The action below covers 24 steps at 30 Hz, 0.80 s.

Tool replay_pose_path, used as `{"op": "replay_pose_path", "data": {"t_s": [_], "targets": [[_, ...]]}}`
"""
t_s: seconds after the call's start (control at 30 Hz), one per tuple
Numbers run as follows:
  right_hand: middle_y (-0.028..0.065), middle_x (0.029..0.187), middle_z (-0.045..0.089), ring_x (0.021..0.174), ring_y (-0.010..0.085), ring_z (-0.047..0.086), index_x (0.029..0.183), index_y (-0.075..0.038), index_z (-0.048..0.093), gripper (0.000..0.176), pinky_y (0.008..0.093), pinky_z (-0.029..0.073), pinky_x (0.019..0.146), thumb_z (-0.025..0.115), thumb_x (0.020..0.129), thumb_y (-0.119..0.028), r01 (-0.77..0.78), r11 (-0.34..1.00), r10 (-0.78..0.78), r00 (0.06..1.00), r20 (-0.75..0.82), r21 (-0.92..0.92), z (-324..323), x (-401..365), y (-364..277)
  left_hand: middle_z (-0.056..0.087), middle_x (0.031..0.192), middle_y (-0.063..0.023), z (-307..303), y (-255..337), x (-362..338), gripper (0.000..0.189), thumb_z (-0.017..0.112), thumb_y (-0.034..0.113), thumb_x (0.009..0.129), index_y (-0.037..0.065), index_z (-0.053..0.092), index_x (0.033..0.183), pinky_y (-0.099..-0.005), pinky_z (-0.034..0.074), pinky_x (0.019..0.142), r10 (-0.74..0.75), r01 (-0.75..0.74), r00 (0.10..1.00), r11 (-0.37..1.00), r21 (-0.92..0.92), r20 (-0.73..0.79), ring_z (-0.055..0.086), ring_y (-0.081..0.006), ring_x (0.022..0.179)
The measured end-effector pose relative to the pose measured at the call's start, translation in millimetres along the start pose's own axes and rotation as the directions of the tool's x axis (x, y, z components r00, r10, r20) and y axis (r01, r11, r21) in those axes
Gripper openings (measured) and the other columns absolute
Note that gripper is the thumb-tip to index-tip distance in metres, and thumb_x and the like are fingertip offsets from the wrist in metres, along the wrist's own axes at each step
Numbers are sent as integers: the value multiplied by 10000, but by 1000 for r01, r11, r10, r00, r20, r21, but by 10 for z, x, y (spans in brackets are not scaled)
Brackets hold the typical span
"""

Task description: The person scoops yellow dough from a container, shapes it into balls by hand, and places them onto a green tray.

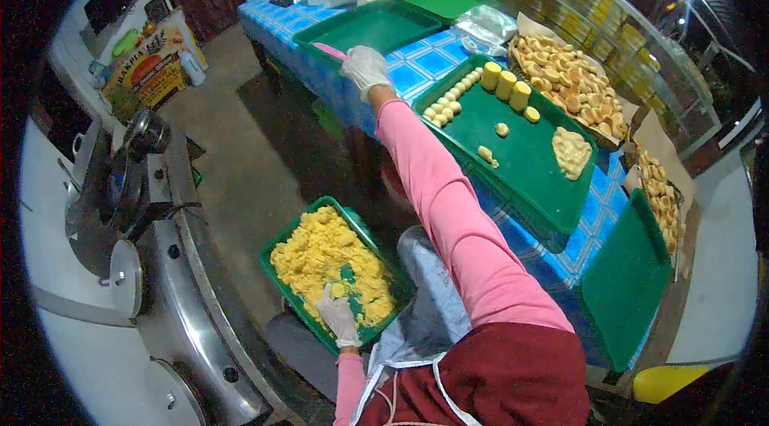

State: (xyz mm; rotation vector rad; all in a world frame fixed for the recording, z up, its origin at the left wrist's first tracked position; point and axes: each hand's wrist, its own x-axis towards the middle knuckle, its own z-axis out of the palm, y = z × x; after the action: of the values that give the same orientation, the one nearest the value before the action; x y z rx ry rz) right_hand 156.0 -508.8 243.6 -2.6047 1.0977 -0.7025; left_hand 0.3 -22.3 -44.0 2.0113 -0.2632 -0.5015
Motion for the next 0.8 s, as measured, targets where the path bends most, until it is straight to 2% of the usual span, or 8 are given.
{"op": "replay_pose_path", "data": {"t_s": [0.17, 0.37, 0.4, 0.5, 0.6, 0.63, 0.67, 0.8], "targets": [[194, 1040, 714, 1004, 362, 692, 1018, -102, 748, 321, 447, 559, 854, 686, 755, -275, -93, 993, 83, 988, 128, 74, -115, -50, -162, 567, 996, -228, 22, -102, 45, 507, 611, 47, 773, -65, 601, 1267, -400, 446, 865, 0, 7, 998, 993, 117, -60, 549, -355, 953], [194, 1025, 701, 984, 388, 670, 1041, -112, 644, 517, 484, 516, 814, 678, 781, -558, 181, 897, -202, 979, 11, 404, -505, -1302, -416, 575, 847, -202, 41, -71, 60, 439, 559, 117, 822, -17, 638, 1233, -427, 407, 779, 136, -133, 991, 978, 162, -9, 519, -351, 884], [196, 1008, 699, 991, 396, 664, 1029, -109, 619, 562, 487, 503, 804, 605, 829, -635, 140, 887, -203, 974, 100, 440, -495, -1636, -428, 602, 836, -224, 59, 72, -34, 429, 547, 133, 835, -23, 640, 1224, -454, 412, 780, 320, -286, 942, 922, 259, -97, 533, -372, 860], [207, 925, 686, 934, 378, 672, 1090, -131, 590, 440, 449, 503, 722, 541, 915, -532, -103, 814, -222, 854, 470, 571, -245, -2722, -328, 623, 904, -267, -16, 63, -9, 481, 568, 166, 819, -19, 618, 1260, -488, 435, 799, 228, -195, 972, 920, 340, -59, 548, -407, 898], [240, 1194, 663, 1106, 358, 656, 1455, -141, 467, 729, 418, 515, 916, 642, 858, -522, 26, 870, -311, 805, 506, 493, 440, -3922, 176, 596, 881, -250, -28, 76, -77, 505, 602, 152, 780, -15, 620, 1256, -457, 448, 804, 288, -231, 948, 915, 332, -137, 548, -386, 898], [157, 1497, 476, 1384, 251, 460, 1511, -79, 386, 734, 322, 348, 1119, 680, 898, -355, -146, 841, -298, 680, 670, 521, 236, -4140, 127, 581, 876, -224, -16, 96, -84, 505, 631, 149, 778, -4, 622, 1260, -450, 448, 808, 256, -200, 959, 915, 350, -119, 544, -379, 900], [199, 1411, 550, 1318, 299, 525, 1465, -79, 465, 654, 354, 408, 1071, 651, 916, -381, -138, 944, -159, 602, 782, 298, 91, -4313, 117, 583, 885, -226, -28, 145, -84, 509, 647, 154, 776, 0, 622, 1261, -451, 449, 813, 272, -213, 956, 898, 385, -106, 546, -380, 907], [191, 828, 685, 798, 374, 680, 1029, -59, 686, 310, 480, 524, 697, 566, 941, -331, 203, 969, -248, 764, 595, 143, -39, -4659, 209, 638, 898, -215, -8, 0, 41, 512, 721, 190, 736, 48, 655, 1224, -460, 479, 822, 480, -364, 871, 775, 517, -106, 585, -373, 920]]}}
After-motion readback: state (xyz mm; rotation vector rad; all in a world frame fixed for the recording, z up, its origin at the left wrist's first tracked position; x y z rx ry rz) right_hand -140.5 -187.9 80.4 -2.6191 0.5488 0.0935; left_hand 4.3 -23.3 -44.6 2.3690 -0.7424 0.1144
